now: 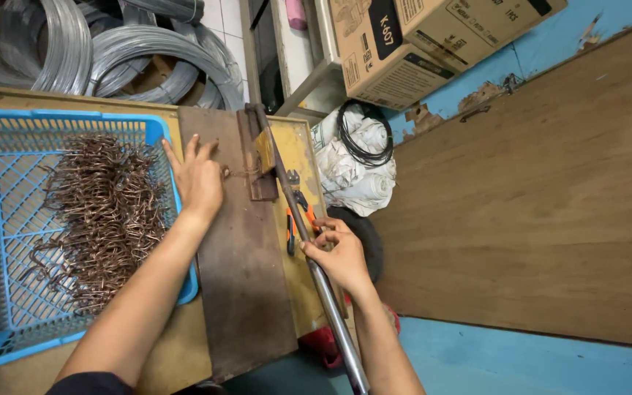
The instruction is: Pick up small metal wires from a basket, place them into a cutting jig, and operate the hand cutter to process them.
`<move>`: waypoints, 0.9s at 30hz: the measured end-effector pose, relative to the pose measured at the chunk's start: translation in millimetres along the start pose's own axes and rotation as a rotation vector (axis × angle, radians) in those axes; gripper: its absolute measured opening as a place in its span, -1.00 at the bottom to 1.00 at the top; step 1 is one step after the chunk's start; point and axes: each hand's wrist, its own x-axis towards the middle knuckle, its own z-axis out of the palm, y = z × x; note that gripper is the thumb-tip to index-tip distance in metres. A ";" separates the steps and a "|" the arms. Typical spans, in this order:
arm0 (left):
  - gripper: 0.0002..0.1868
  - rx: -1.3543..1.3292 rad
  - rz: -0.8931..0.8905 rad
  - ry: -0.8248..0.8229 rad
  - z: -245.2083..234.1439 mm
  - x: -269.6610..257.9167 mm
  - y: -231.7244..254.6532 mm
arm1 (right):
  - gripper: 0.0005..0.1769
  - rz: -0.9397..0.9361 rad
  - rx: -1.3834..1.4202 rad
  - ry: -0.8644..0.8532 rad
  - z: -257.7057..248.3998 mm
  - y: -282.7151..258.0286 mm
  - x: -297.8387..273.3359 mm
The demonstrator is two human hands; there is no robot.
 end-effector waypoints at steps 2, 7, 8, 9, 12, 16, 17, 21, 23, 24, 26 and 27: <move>-0.87 -0.039 -0.003 0.002 -4.4 -1.2 0.9 | -0.75 0.005 0.008 0.002 0.6 1.8 -1.0; -0.87 -0.128 0.007 0.050 -3.1 3.5 0.6 | -0.77 -0.009 0.014 0.007 5.6 11.2 1.9; -0.88 -0.188 0.001 0.055 -11.2 3.9 5.2 | -0.77 0.002 0.032 0.005 4.9 6.8 1.6; -0.89 -0.246 -0.007 0.059 -19.6 2.7 9.1 | -0.78 0.013 0.049 0.001 4.5 2.2 0.6; -0.74 -0.403 -0.131 -0.026 3.0 -4.4 -2.6 | -0.79 0.005 0.044 0.005 4.5 -1.0 -0.2; -0.90 -0.346 -0.075 -0.039 8.1 -11.8 6.7 | -0.79 0.021 0.042 -0.005 9.3 5.9 -0.6; -0.90 -0.352 -0.077 -0.059 10.1 -11.4 7.3 | -0.80 0.029 0.046 -0.007 9.2 6.2 -0.9; -0.88 -0.410 -0.099 -0.084 15.6 -4.3 25.3 | -0.80 0.017 0.042 -0.012 11.1 11.8 1.4; -0.82 -0.466 -0.137 -0.082 14.9 -5.2 32.7 | -0.79 0.018 0.044 -0.011 12.6 10.9 1.1; -0.74 -0.520 -0.176 -0.082 15.0 -6.0 36.9 | -0.78 0.020 0.049 -0.013 13.2 11.0 0.8; -0.81 -0.485 -0.139 -0.079 26.3 -7.3 42.8 | -0.78 0.021 0.051 -0.009 19.2 20.9 0.6; -0.87 -0.448 -0.104 -0.067 32.3 -5.7 45.4 | -0.78 0.013 0.055 -0.006 22.4 25.6 2.5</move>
